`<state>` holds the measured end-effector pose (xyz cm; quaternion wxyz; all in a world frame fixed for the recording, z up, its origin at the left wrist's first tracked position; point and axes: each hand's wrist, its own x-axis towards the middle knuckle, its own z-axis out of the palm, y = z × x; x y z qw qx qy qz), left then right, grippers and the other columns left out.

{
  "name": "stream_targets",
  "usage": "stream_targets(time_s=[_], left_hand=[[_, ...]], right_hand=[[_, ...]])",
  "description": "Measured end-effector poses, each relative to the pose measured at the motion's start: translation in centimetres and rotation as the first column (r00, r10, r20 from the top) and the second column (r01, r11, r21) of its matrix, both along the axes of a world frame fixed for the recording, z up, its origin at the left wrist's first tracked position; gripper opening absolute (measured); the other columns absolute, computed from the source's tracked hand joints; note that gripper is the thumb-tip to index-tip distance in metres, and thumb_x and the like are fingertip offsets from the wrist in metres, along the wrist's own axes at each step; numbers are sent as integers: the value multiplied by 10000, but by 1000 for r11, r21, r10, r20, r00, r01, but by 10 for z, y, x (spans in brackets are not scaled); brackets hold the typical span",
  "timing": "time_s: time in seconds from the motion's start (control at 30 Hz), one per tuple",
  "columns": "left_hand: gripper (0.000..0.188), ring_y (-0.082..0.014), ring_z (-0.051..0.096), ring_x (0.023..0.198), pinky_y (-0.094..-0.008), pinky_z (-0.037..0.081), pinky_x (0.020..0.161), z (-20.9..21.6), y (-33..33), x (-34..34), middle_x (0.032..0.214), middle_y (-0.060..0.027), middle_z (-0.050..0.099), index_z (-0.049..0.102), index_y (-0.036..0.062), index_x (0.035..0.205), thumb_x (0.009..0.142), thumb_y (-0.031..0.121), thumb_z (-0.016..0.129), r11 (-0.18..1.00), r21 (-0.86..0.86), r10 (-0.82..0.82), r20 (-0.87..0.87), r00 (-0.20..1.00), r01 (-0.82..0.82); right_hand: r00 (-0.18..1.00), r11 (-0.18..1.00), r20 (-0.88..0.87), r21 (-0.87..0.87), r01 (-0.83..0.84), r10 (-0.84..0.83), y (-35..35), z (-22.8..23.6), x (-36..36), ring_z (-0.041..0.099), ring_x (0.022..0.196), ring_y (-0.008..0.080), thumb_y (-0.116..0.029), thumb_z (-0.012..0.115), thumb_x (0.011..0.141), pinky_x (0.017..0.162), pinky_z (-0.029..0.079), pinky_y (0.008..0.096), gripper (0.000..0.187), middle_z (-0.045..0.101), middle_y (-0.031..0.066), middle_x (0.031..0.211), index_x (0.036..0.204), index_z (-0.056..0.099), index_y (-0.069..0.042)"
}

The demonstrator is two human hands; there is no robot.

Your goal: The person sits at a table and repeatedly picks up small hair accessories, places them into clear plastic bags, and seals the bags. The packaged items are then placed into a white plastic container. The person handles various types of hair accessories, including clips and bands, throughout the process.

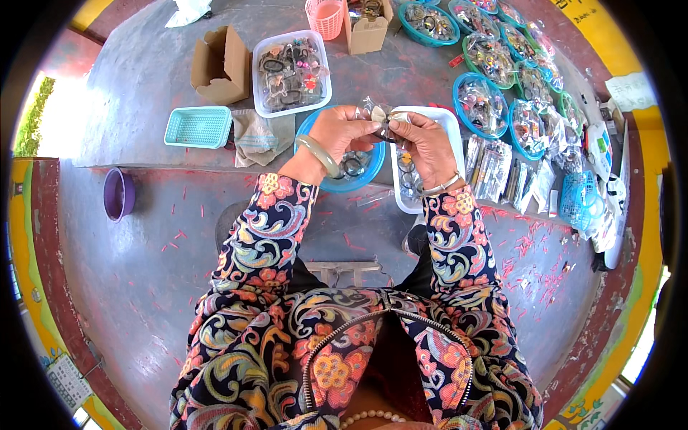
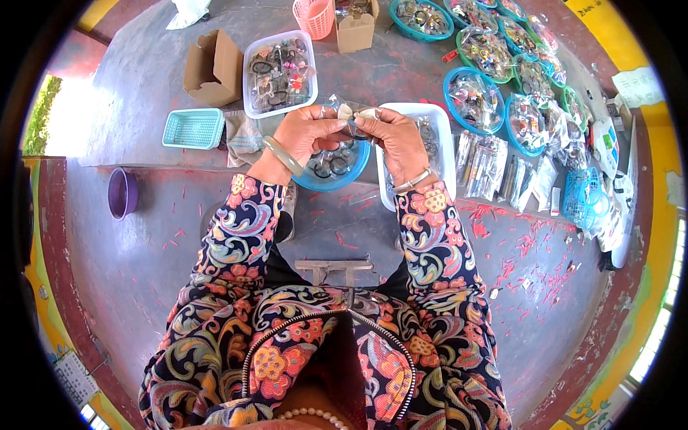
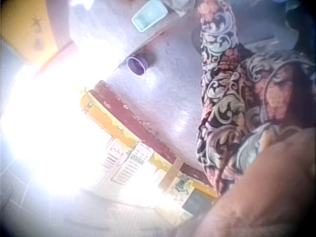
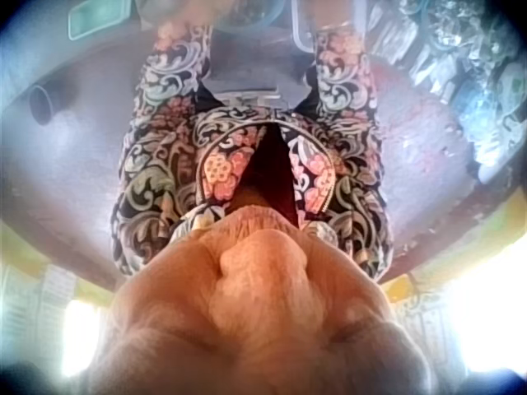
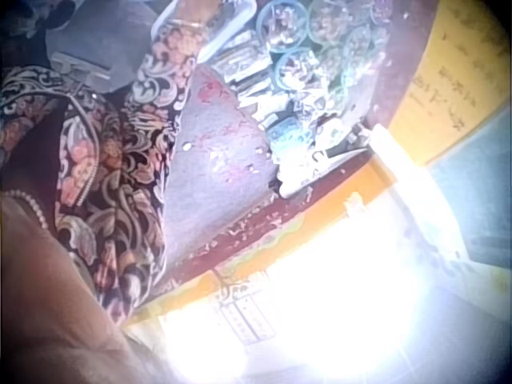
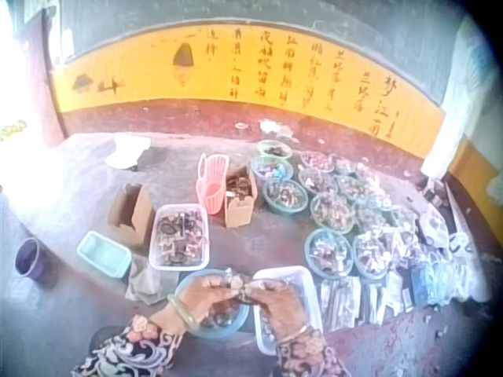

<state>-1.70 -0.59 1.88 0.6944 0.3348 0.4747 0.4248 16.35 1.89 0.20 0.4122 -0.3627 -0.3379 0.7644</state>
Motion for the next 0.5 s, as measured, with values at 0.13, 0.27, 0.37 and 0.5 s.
stream_targets(time_s=[0.13, 0.27, 0.37, 0.5], left_hand=[[192, -122, 610, 718, -199, 468, 566, 1, 0, -1, 838, -75, 632, 580, 4, 937, 793, 125, 621, 1000, 4, 19, -40, 999, -19], [172, -96, 588, 723, -202, 445, 561, -1, 0, -1, 838, -50, 635, 593, 24, 935, 798, 126, 612, 1000, 14, 19, -115, 993, -17], [159, -89, 582, 737, -202, 437, 558, 1, 0, 1, 841, -34, 636, 595, 37, 939, 806, 125, 600, 999, 36, 21, -132, 991, -16], [156, -94, 585, 746, -197, 443, 536, 0, 0, 1, 863, -33, 629, 584, 38, 954, 816, 110, 583, 998, 36, 52, -54, 997, -50]], right_hand=[[995, 997, 60, 16, -81, 80, -1, 11, 2, 573, 720, 90, -97, 653, 760, 681, 439, 206, 184, 628, 28, 816, 916, 610, -11], [994, 998, 91, -31, -61, 64, 3, 6, 8, 568, 714, 91, -117, 658, 760, 678, 426, 205, 192, 629, 27, 792, 919, 617, -17], [995, 999, 90, -31, -37, 39, 3, 6, 7, 558, 694, 92, -131, 674, 748, 672, 416, 203, 214, 627, 28, 779, 922, 619, -18], [992, 999, 115, -20, -41, 43, 3, -1, 5, 537, 680, 84, -137, 693, 726, 665, 398, 202, 247, 621, 18, 782, 931, 617, -22]])
